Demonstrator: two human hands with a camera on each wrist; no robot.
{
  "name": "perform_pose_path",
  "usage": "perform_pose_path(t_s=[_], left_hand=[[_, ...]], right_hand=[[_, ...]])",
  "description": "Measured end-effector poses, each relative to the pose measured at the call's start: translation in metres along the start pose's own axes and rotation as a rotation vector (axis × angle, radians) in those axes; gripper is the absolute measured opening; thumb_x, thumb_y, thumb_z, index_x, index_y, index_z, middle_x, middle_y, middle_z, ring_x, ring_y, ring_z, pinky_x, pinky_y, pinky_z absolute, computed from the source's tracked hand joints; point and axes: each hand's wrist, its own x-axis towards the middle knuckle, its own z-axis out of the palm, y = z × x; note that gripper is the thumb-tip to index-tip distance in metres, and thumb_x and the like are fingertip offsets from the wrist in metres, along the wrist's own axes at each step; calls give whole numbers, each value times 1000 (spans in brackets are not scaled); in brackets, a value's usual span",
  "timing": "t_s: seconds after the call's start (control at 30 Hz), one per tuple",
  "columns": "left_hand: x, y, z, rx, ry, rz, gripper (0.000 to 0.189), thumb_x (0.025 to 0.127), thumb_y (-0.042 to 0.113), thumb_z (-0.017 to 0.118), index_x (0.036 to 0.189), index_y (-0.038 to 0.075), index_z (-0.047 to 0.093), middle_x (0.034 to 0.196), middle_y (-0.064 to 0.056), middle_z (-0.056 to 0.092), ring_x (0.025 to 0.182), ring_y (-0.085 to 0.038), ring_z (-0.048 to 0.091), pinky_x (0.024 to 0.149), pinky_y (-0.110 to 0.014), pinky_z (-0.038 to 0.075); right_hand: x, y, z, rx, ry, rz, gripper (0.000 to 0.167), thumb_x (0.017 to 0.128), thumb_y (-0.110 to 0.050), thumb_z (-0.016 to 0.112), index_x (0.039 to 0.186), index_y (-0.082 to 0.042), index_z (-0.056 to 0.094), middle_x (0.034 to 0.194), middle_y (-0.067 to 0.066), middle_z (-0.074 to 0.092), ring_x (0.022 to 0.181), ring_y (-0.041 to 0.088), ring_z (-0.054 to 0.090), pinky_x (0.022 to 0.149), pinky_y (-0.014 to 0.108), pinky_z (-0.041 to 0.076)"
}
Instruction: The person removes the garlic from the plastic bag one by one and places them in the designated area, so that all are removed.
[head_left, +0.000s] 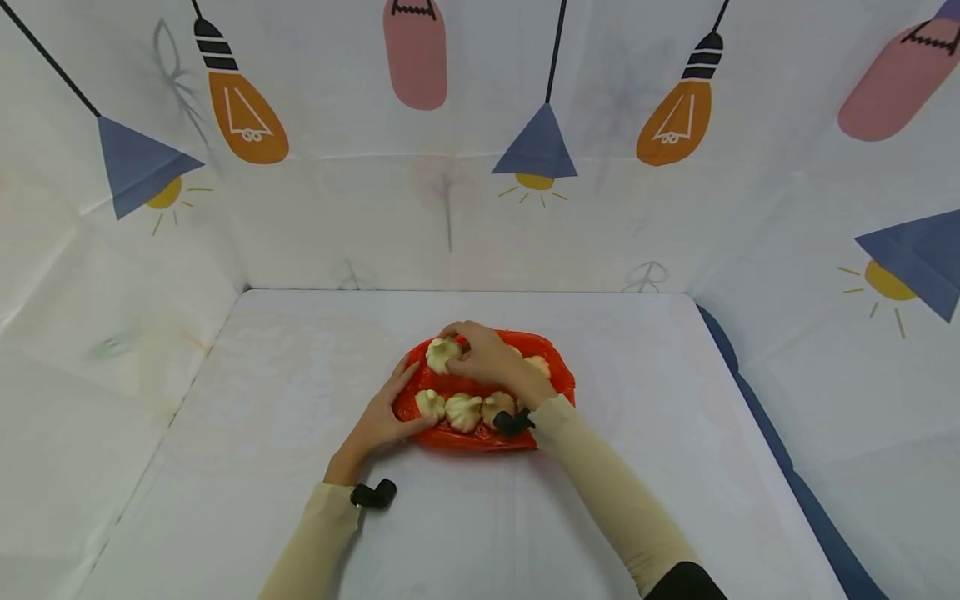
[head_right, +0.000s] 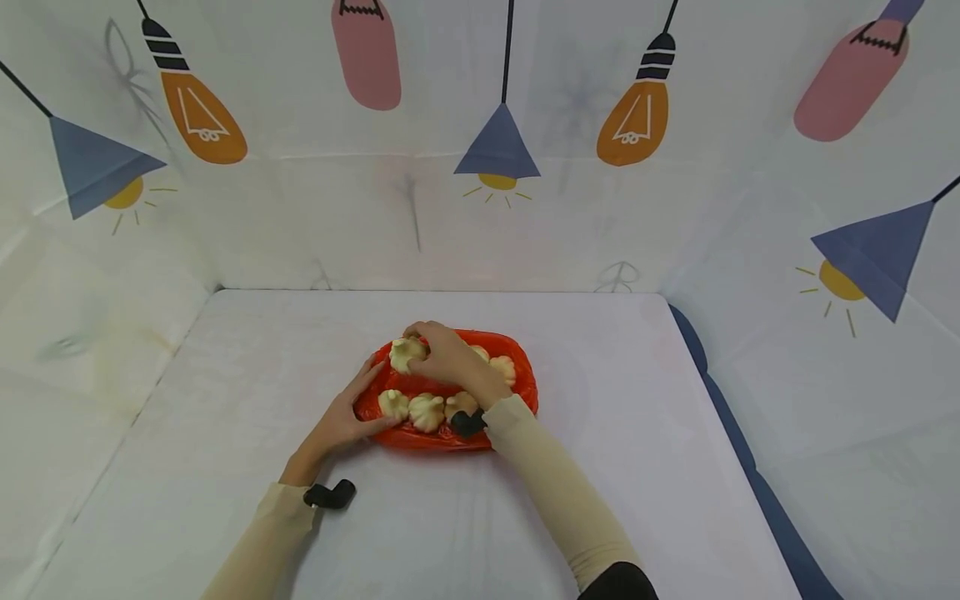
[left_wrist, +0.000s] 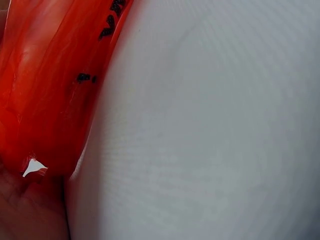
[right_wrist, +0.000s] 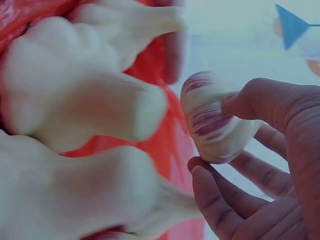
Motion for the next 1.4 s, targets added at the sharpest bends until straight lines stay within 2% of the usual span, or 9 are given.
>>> perform_pose_path(t_s=[0.3,0.47,0.63,0.9,0.97,1.07,1.2,1.4], left_hand=[[1,0,2,5,-2,-7,101,83,45,83,164,21,29,175,3,11,160,-35,15,122,-66,24],[1,-1,2,13,3,-5,101,82,45,83,164,21,30,175,2,11,160,-35,14,123,-66,22],[1,-2,2,15,5,-9,101,82,44,84,164,21,30,175,3,11,160,-34,12,123,-66,21],[1,-2,3,19,-3,-28,102,82,46,83,164,21,29,175,4,10,160,-35,13,121,-67,24],[1,-1,2,18,-2,-29,102,82,46,83,164,21,28,175,3,9,160,-35,13,121,-68,24],[1,-1,2,14,1,-26,102,81,44,84,164,20,29,175,2,9,160,-35,12,122,-67,22],[1,-2,3,15,3,-25,103,81,44,84,164,20,29,175,1,9,160,-35,12,122,-67,22],[2,-3,3,19,4,-27,102,82,45,84,164,21,28,175,2,9,160,-35,12,122,-67,23]], right_hand=[[-23,-6,-24,101,113,-28,47,95,-18,72,139,-11,59,143,8,58,117,27,67,93,36,60],[-40,-5,-39,120,201,-42,46,95,-18,73,138,-12,59,143,9,58,119,30,67,94,43,60],[-53,2,-53,94,296,-87,47,95,-16,74,138,-9,59,141,13,59,116,32,68,93,45,60],[-72,20,-77,115,443,-57,45,93,-15,76,136,-9,62,131,12,64,115,31,65,89,48,60],[-76,26,-83,112,485,-41,45,93,-15,76,136,-9,62,131,11,65,113,29,66,87,43,60],[-82,36,-90,113,543,-6,47,93,-15,76,137,-8,62,134,12,64,113,29,66,83,31,59],[-90,50,-95,120,607,54,48,93,-15,76,138,-8,61,136,13,64,114,32,66,80,16,53],[-97,75,-96,148,677,128,45,92,-13,77,135,-6,63,135,16,64,114,37,66,76,7,47]])
